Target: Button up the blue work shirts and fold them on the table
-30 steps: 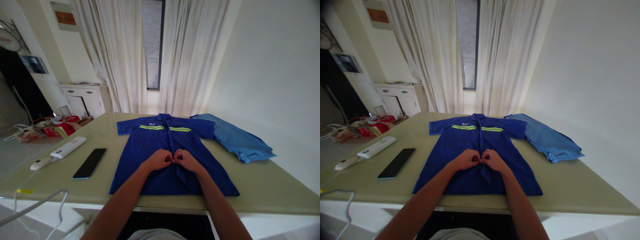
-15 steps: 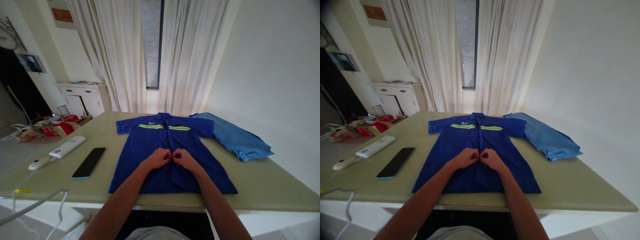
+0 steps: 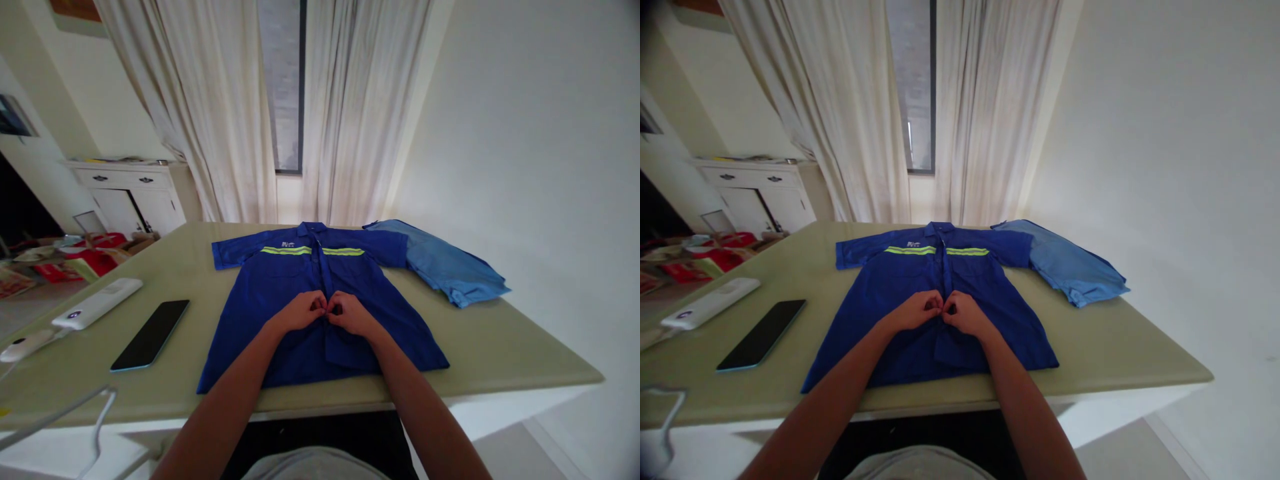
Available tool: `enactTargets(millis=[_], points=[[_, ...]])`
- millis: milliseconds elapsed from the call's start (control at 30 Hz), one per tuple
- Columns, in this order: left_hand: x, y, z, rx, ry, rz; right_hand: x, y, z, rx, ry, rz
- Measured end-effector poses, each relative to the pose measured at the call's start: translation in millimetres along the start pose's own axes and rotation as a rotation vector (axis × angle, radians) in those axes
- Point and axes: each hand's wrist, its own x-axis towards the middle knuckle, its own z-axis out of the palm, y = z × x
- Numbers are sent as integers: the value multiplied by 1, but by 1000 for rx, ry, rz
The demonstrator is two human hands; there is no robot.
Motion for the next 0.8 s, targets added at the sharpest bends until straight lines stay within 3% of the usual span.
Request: enactTargets(millis=[367,533,800], points=[[5,-20,-13,-163,-83,-66,5,3,4,108,71,-20],[4,-21,-18,-187,-34,-63,8,4,5,183,151,20],[3,-20,-16,-211,-13,-41,8,3,6,215,168,44]])
